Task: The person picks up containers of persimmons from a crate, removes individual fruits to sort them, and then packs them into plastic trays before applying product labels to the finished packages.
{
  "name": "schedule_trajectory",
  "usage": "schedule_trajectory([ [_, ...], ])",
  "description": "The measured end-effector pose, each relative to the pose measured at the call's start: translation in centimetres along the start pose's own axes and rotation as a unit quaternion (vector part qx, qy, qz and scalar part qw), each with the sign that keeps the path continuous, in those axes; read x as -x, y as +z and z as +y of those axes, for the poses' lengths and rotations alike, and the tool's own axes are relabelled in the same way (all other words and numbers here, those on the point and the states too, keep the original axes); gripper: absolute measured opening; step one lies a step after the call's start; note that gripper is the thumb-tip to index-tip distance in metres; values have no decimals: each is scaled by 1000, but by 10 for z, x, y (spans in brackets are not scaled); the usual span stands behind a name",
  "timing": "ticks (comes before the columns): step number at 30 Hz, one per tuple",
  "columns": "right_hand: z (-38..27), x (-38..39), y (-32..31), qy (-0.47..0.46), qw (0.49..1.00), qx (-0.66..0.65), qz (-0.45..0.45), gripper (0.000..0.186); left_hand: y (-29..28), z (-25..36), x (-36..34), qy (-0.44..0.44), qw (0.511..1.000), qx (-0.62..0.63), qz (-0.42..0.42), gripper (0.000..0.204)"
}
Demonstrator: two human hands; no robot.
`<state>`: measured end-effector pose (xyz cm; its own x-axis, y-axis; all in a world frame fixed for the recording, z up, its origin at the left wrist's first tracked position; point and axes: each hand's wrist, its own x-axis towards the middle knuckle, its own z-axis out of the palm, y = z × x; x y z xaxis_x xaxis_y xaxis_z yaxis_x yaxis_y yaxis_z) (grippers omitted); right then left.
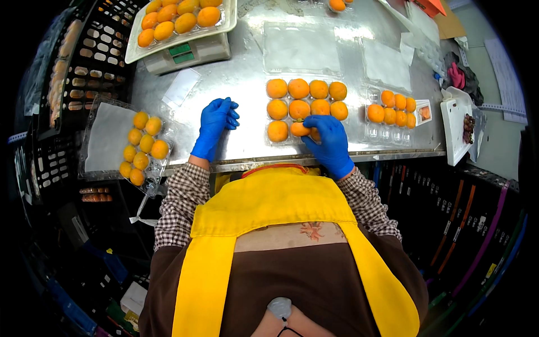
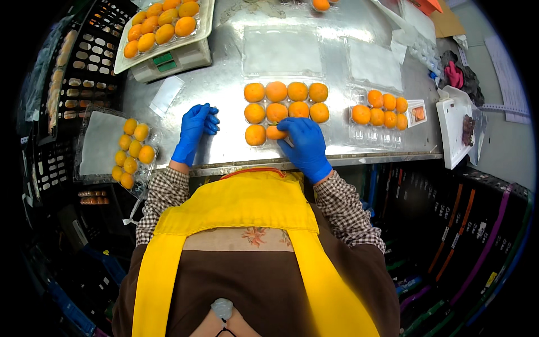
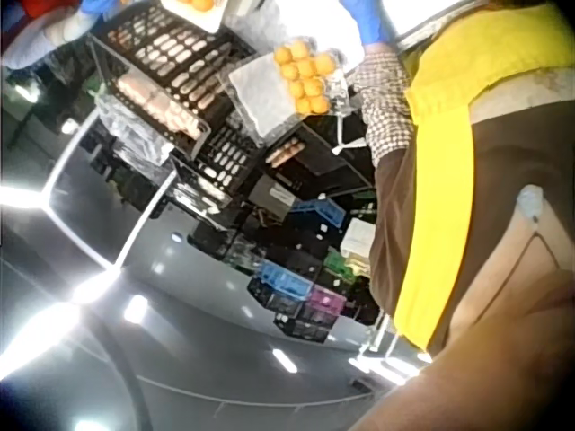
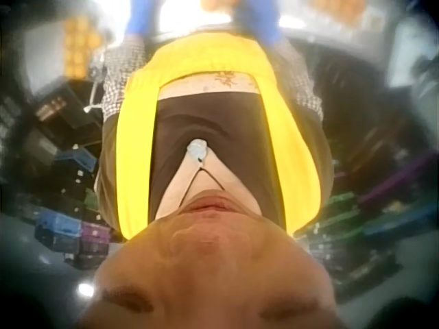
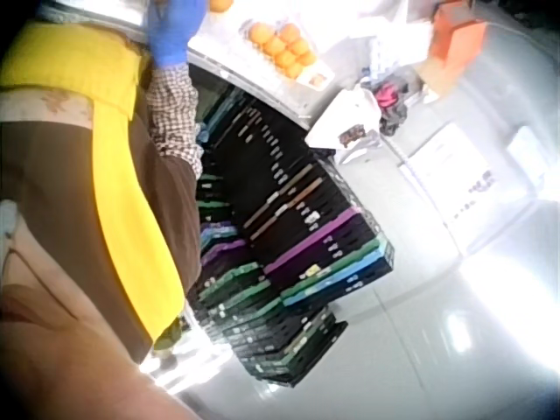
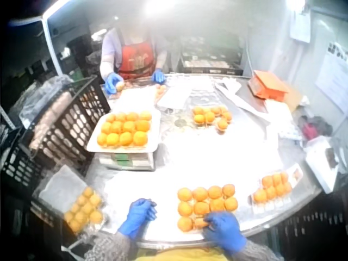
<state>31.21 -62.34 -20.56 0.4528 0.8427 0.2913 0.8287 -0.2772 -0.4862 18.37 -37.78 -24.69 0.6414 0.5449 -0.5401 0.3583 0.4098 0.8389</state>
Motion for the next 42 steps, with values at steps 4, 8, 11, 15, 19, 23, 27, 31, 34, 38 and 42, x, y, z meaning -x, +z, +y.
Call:
schedule_trajectory([
  [4, -7, -19, -7, 219, 888, -398, 63, 24, 18, 4, 13, 94, 994, 46, -14, 17],
  [8, -1, -37, -4, 336, 392, -855, -51, 35, 43, 45, 45, 240, 957, -96, -133, 58],
  [11, -5, -52, 3, 324, 308, -889, -102, 37, 59, 74, 59, 302, 929, -125, -175, 69],
  [15, -6, -63, 10, 313, 305, -889, -139, 38, 64, 80, 55, 331, 922, -141, -143, 66],
  [19, -9, -67, 8, 338, 336, -869, -133, 38, 69, 81, 54, 346, 920, -144, -116, 62],
  [23, -15, -74, 0, 367, 364, -847, -123, 39, 70, 80, 50, 348, 917, -162, -111, 61],
  [27, -17, -82, -13, 375, 475, -782, -152, 40, 64, 81, 44, 174, 977, -6, -119, 47],
  [31, -15, -88, -28, 340, 651, -663, -144, 35, 55, 86, 39, -12, 958, 239, -160, 43],
  [34, -6, -87, -30, 304, 729, -605, -96, 28, 51, 88, 36, -68, 922, 337, -179, 54],
  [38, -2, -89, -32, 301, 752, -583, -58, 21, 47, 84, 29, -185, 854, 411, -260, 65],
  [42, -3, -93, -34, 254, 780, -570, -49, 29, 51, 83, 30, -224, 822, 435, -292, 67],
])
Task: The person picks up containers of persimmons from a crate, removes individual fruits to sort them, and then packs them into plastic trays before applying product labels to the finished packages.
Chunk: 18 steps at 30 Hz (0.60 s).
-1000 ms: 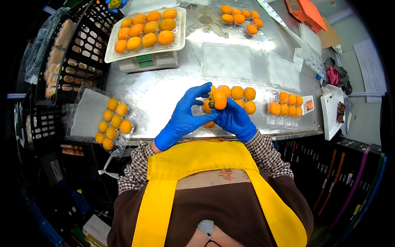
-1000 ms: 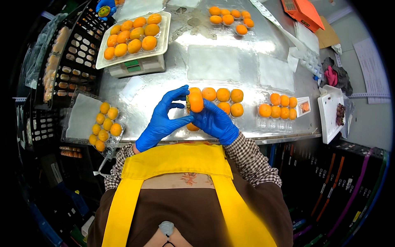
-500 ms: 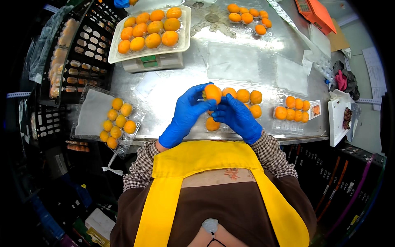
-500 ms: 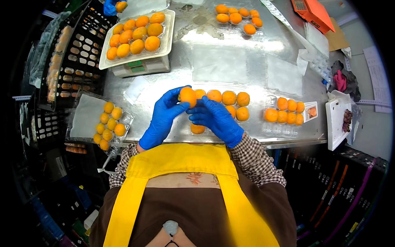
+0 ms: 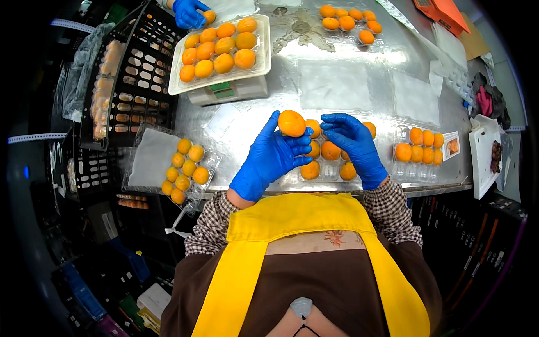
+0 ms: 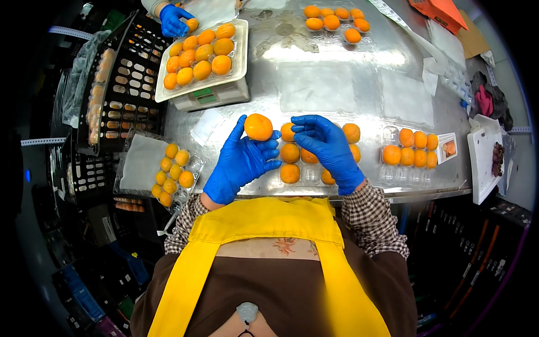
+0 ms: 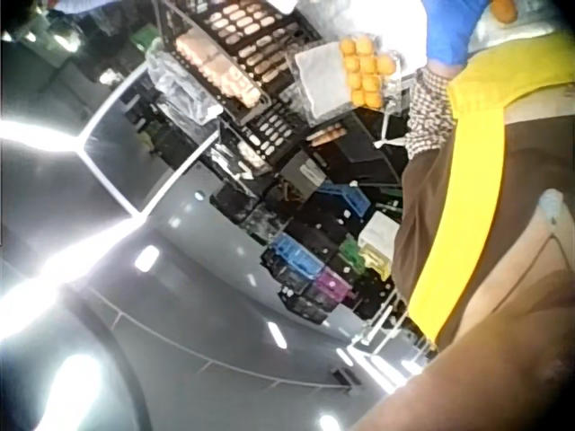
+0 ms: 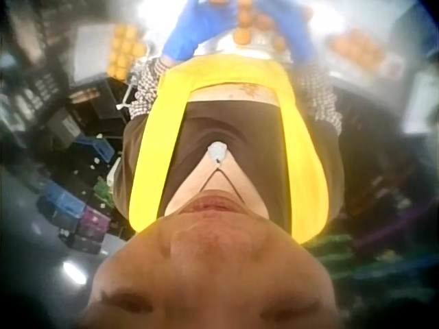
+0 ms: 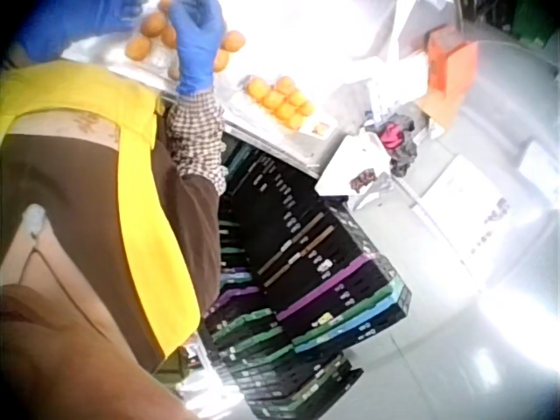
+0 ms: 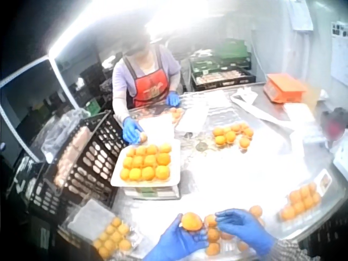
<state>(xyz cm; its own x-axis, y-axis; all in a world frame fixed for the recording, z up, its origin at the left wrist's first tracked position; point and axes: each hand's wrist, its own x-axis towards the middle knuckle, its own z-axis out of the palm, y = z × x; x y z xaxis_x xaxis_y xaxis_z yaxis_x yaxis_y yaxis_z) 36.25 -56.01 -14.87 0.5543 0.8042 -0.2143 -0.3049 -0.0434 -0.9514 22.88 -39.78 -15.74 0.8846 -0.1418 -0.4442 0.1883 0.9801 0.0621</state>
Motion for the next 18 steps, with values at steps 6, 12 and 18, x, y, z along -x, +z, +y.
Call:
schedule_trajectory([
  [6, -16, -3, 10, -24, 997, 39, -66, 52, 4, -4, 0, -27, 1000, 13, -9, 70],
  [12, -16, -6, 23, -96, 991, 54, -81, 59, 14, -9, 3, 29, 997, -71, 22, 63],
  [18, -16, -8, 33, -114, 984, 90, -106, 61, 13, -10, 6, 88, 982, -162, 38, 51],
])
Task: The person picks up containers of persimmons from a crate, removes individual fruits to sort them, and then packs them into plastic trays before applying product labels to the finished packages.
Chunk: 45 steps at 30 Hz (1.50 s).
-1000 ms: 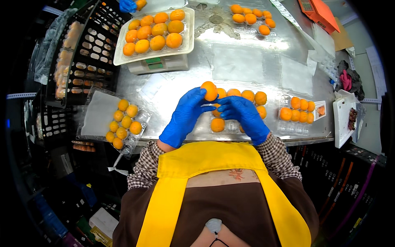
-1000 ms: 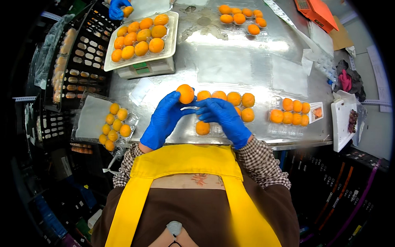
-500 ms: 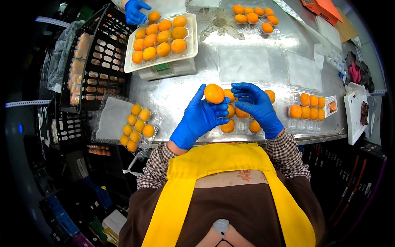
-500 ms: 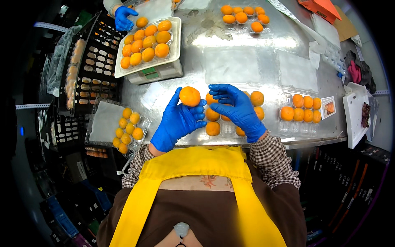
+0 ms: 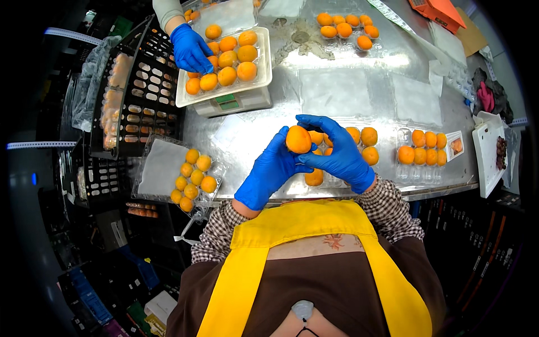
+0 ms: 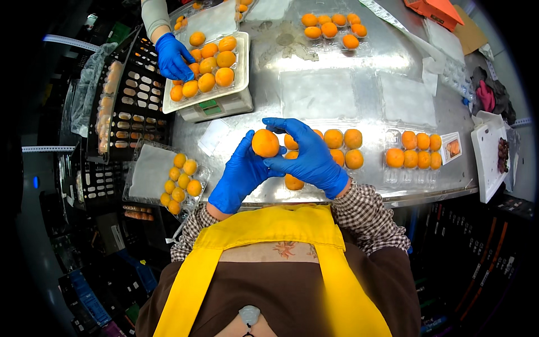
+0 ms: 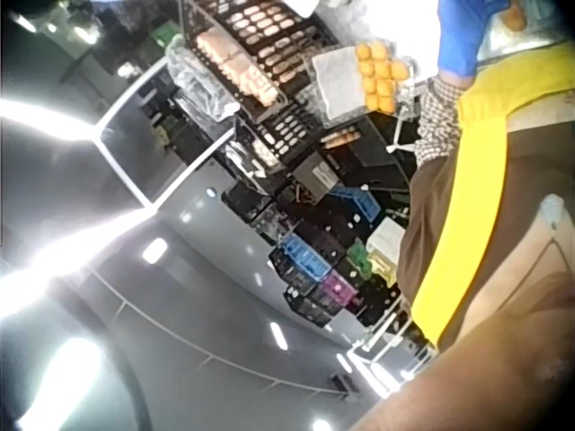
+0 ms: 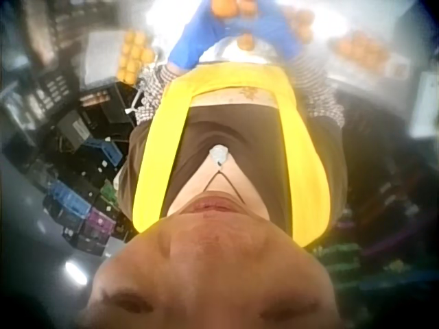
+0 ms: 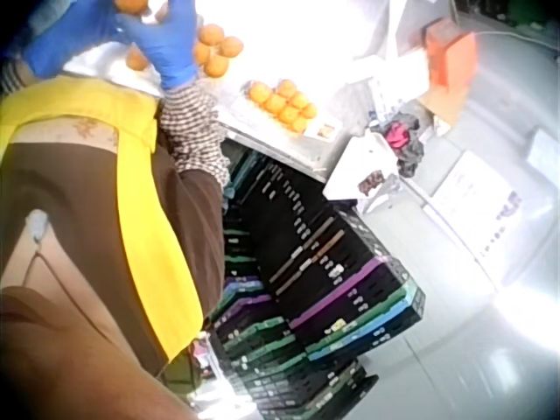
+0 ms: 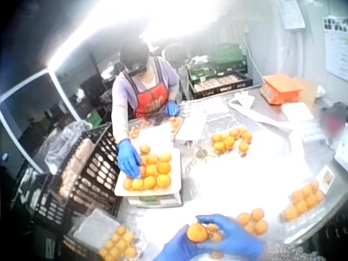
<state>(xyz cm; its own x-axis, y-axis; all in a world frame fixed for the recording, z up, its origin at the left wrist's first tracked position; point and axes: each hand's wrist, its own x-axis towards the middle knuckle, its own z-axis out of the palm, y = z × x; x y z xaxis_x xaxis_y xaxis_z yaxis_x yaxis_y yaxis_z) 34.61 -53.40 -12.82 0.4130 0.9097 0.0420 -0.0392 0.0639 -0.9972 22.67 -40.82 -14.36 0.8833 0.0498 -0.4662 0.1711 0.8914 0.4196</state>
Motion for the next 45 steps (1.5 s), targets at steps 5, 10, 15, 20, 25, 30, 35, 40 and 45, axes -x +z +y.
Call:
schedule_trajectory([
  [5, 4, 0, 6, -74, 991, 84, 75, 53, 1, -1, -3, 12, 999, -43, 5, 52],
  [10, -3, -4, 3, -172, 943, 258, 119, 49, 12, -3, -2, 167, 942, -243, 159, 51],
  [15, -5, -4, 1, -187, 917, 327, 129, 49, 7, -2, -11, 336, 823, -411, 201, 60],
  [20, -3, -3, -2, -167, 926, 311, 135, 48, -2, 11, -14, 366, 812, -359, 279, 39],
  [25, 1, -5, -5, -165, 927, 299, 155, 47, -1, 12, -5, 351, 841, -323, 256, 38],
  [30, 1, -11, -8, -183, 900, 353, 178, 47, -8, 5, -5, 310, 859, -321, 250, 35],
  [35, 4, -11, -16, -125, 944, 254, 168, 47, -11, 0, -7, 284, 864, -335, 245, 33],
  [40, 19, -16, -38, 59, 986, -39, 154, 45, -32, 0, -11, 234, 884, -302, 270, 22],
  [45, 49, -46, -130, -40, 957, 76, 276, 44, -94, -4, -20, 150, 871, -302, 357, 31],
])
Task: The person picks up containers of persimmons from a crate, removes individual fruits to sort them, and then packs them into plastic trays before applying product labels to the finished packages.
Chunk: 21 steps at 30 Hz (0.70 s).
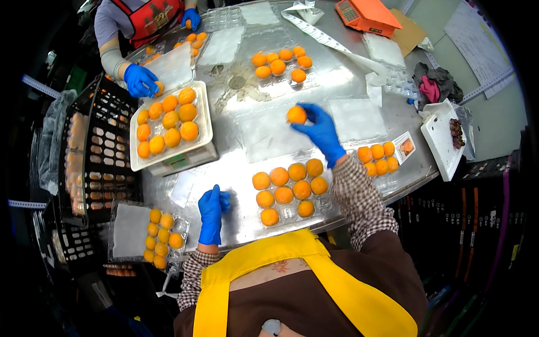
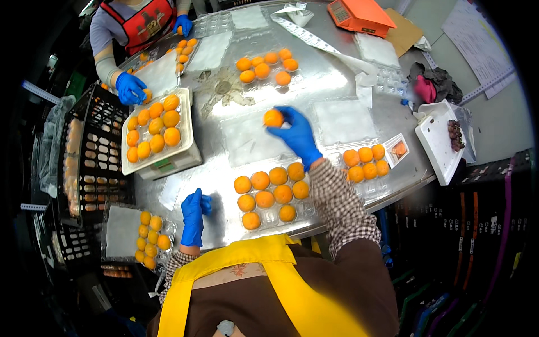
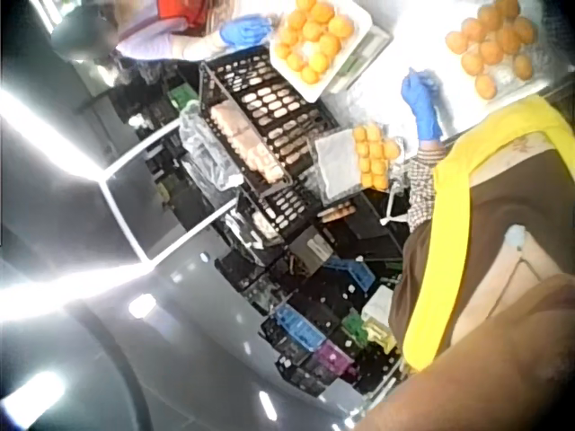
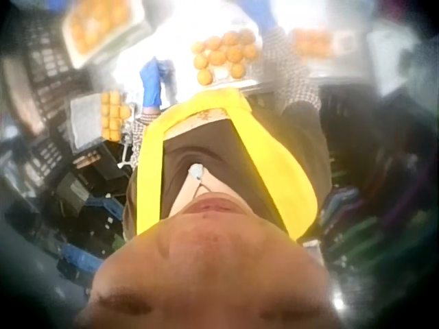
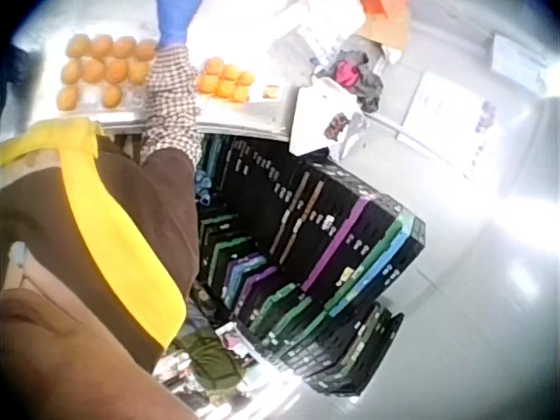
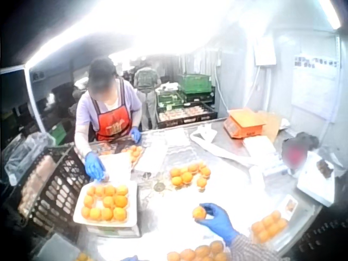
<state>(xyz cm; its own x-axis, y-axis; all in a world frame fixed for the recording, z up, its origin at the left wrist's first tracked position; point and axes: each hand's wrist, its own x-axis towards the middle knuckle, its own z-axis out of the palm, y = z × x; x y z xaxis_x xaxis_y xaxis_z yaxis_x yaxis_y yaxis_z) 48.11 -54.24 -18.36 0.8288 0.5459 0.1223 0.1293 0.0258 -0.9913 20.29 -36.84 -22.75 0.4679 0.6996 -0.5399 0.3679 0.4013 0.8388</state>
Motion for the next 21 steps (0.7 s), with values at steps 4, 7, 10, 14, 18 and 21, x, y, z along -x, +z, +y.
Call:
schedule_trajectory([
  [4, 40, -73, -59, -40, 969, 226, 94, 48, -6, -11, -13, -110, 990, -76, -51, 45],
  [7, 51, -113, -80, -60, 926, 355, 115, 43, -14, -16, -25, -150, 985, 2, -80, 49],
  [10, 62, -145, -86, -87, 882, 457, 80, 38, -14, -14, -29, -179, 980, 0, -91, 51],
  [14, 66, -172, -83, -86, 840, 535, -25, 35, -10, -5, -22, -209, 975, -24, -68, 50],
  [18, 67, -185, -87, -71, 799, 588, -104, 37, -8, -4, -21, -208, 976, -37, -48, 46],
  [21, 73, -189, -90, -42, 795, 592, -124, 37, -6, -1, -20, -216, 975, -44, -36, 46],
])
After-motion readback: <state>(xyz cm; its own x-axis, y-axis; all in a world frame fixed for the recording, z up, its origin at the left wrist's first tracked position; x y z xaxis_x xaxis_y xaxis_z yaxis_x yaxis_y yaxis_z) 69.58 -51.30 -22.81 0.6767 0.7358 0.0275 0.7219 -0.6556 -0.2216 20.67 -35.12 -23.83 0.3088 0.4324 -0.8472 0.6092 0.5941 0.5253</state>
